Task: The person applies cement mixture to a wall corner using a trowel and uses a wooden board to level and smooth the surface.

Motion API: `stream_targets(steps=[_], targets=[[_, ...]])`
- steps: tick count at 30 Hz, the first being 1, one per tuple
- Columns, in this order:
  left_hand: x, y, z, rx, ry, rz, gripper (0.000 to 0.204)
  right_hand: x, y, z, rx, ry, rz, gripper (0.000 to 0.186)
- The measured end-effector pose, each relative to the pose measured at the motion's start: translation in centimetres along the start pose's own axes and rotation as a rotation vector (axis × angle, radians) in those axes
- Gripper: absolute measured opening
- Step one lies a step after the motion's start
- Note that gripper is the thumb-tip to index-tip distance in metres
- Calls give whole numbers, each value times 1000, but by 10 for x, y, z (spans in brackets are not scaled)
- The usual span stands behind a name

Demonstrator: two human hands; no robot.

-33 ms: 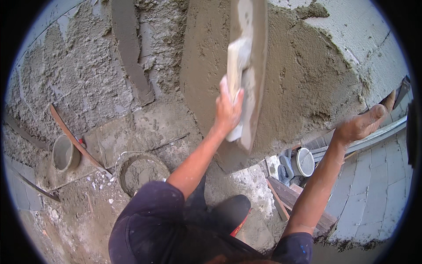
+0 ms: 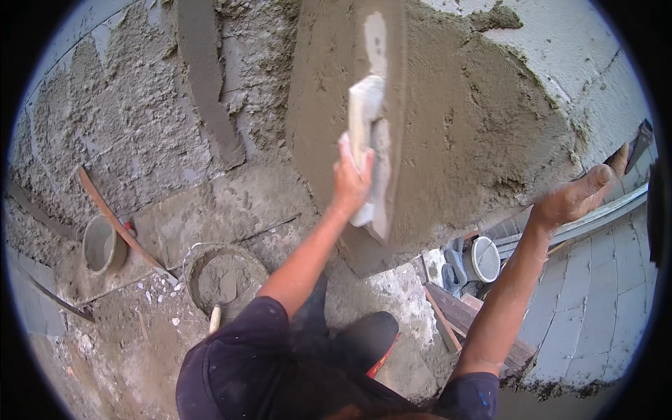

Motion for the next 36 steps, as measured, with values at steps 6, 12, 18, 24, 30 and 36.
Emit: stream_targets(steps=[6,12,18,24,30,36], targets=[[-21,-26,-114,-144,-93,71,46,8,5,6,74,30,-36,55],[-1,9,55,-98,-158,69,60,7,8,0,184,-21,-103,67],[-11,60,-8,-55,-98,63,60,12,5,7,239,19,-129,62],[-16,34,-99,-180,-54,135,37,-5,12,3,86,-34,58,65],[-4,-108,29,-653,-68,141,41,-5,10,9,60,-37,113,57],[16,-170,205,-1009,-54,283,52,-4,29,17,-144,-27,331,48]])
Point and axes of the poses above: each hand's wrist, its own z-axis away from the middle knuckle, its own x-axis out of the palm, y = z × x, the point moved 10 cm from there along -z, towards the middle knuckle, and after that the axes turned 11 degrees about -z, right-handed, at the moved point
